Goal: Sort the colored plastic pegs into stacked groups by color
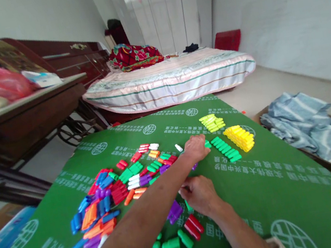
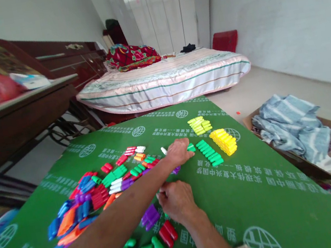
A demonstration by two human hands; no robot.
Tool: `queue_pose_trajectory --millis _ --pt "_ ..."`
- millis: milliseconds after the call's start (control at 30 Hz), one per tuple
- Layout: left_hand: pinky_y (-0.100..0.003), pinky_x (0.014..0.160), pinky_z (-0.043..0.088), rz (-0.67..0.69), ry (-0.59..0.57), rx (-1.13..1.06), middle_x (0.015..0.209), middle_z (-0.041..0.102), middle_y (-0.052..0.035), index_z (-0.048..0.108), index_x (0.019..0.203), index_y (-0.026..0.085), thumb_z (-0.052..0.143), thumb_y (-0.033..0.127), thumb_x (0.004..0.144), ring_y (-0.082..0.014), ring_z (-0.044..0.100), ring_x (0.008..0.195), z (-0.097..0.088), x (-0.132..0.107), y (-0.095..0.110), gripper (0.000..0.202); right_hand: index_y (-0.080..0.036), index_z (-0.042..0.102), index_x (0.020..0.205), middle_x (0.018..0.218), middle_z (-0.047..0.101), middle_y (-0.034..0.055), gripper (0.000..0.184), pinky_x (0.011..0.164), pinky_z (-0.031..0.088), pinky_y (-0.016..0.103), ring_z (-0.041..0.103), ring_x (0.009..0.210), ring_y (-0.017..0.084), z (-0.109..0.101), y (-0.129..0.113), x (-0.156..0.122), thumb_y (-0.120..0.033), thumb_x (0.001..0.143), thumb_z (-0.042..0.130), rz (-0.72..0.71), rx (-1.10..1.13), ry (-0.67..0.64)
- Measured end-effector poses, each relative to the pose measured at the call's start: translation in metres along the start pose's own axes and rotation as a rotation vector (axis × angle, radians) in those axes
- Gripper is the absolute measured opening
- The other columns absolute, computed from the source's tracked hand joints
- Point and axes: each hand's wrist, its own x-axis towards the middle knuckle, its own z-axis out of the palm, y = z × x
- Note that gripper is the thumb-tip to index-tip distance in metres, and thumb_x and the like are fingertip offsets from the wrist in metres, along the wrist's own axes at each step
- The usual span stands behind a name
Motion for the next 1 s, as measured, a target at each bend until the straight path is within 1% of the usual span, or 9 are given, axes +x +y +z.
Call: queue_pose_trajectory --millis 133,300,433,633,733,833,900,933,1000 --pt "-0.044 0.086 0.049 -0.013 0.015 0.0 0.115 0.058 -0.0083 0.054 0.114 0.016 0.056 0.038 0.085 -0.0215 0.058 0.102 0.001 0.001 0.001 0.036 -0.027 0.07 0.077 0.077 0.073 0.0005 0.021 0.058 0.035 0.024 0.067 0.074 0.016 0.0 -0.001 0.001 -0.028 0.082 0.05 0.009 -0.037 -0.016" --pt "-0.045 0.088 0.048 -0.079 0.022 0.008 0.115 0.058 -0.0086 0.055 0.113 0.016 0.056 0.041 0.085 -0.0222 0.057 0.104 0.002 0.001 0.001 0.038 -0.028 0.07 0.079 0.079 0.074 0.0008 0.021 0.06 0.036 0.025 0.067 0.077 0.018 0.0 -0.001 0.001 -0.029 0.083 0.049 0.02 -0.05 -0.014" --pt "-0.044 0.087 0.049 -0.131 -0.01 0.006 0.112 0.061 -0.0084 0.057 0.11 0.015 0.053 0.045 0.085 -0.0213 0.058 0.102 0.001 0.002 -0.003 0.038 -0.029 0.07 0.08 0.079 0.073 0.0001 0.022 0.06 0.036 0.025 0.067 0.077 0.017 0.0 -0.002 0.0 -0.028 0.083 0.048 0.01 -0.045 -0.008" --pt "-0.044 0.085 0.05 -0.144 -0.064 -0.011 0.11 0.062 -0.0092 0.057 0.111 0.015 0.05 0.051 0.085 -0.0212 0.06 0.099 -0.009 -0.001 -0.009 0.045 -0.027 0.067 0.075 0.074 0.072 -0.0004 0.021 0.058 0.035 0.024 0.066 0.073 0.016 0.0 -0.002 0.0 -0.031 0.084 0.049 0.032 -0.074 -0.013" --pt "-0.045 0.087 0.049 -0.07 -0.048 -0.018 0.113 0.06 -0.0097 0.055 0.114 0.015 0.052 0.046 0.086 -0.0222 0.058 0.103 -0.014 -0.003 -0.012 0.041 -0.028 0.068 0.076 0.075 0.072 -0.0006 0.021 0.058 0.035 0.024 0.066 0.072 0.015 0.0 -0.002 0.0 -0.033 0.085 0.049 0.039 -0.072 -0.014" --pt "-0.047 0.093 0.046 0.125 -0.041 -0.039 0.124 0.055 -0.0092 0.054 0.116 0.018 0.054 0.036 0.086 -0.0231 0.053 0.112 -0.016 -0.004 -0.016 0.035 -0.028 0.068 0.078 0.076 0.072 -0.0006 0.021 0.059 0.035 0.024 0.066 0.074 0.016 0.0 -0.002 0.001 -0.033 0.085 0.049 0.031 -0.065 -0.012" --pt "-0.047 0.095 0.044 0.246 -0.062 -0.049 0.128 0.053 -0.0082 0.056 0.115 0.019 0.056 0.031 0.086 -0.0229 0.051 0.114 -0.015 -0.003 -0.019 0.031 -0.028 0.068 0.078 0.076 0.072 -0.0006 0.021 0.059 0.035 0.024 0.065 0.074 0.015 0.001 -0.001 0.001 -0.033 0.085 0.048 0.027 -0.062 -0.007" --pt "-0.046 0.095 0.045 0.287 -0.075 -0.05 0.127 0.053 -0.0078 0.057 0.113 0.019 0.057 0.029 0.085 -0.0225 0.052 0.114 -0.014 -0.003 -0.02 0.03 -0.028 0.068 0.078 0.076 0.072 -0.0007 0.021 0.059 0.035 0.024 0.065 0.074 0.015 0.001 -0.001 0.002 -0.033 0.085 0.048 0.028 -0.06 -0.004" --pt "-0.046 0.094 0.045 0.32 -0.094 -0.043 0.125 0.055 -0.0075 0.057 0.112 0.019 0.057 0.027 0.085 -0.022 0.053 0.112 -0.012 -0.003 -0.022 0.028 -0.028 0.068 0.077 0.076 0.072 -0.0007 0.021 0.059 0.034 0.024 0.065 0.074 0.015 0.001 -0.001 0.001 -0.033 0.085 0.048 0.031 -0.058 0.002"
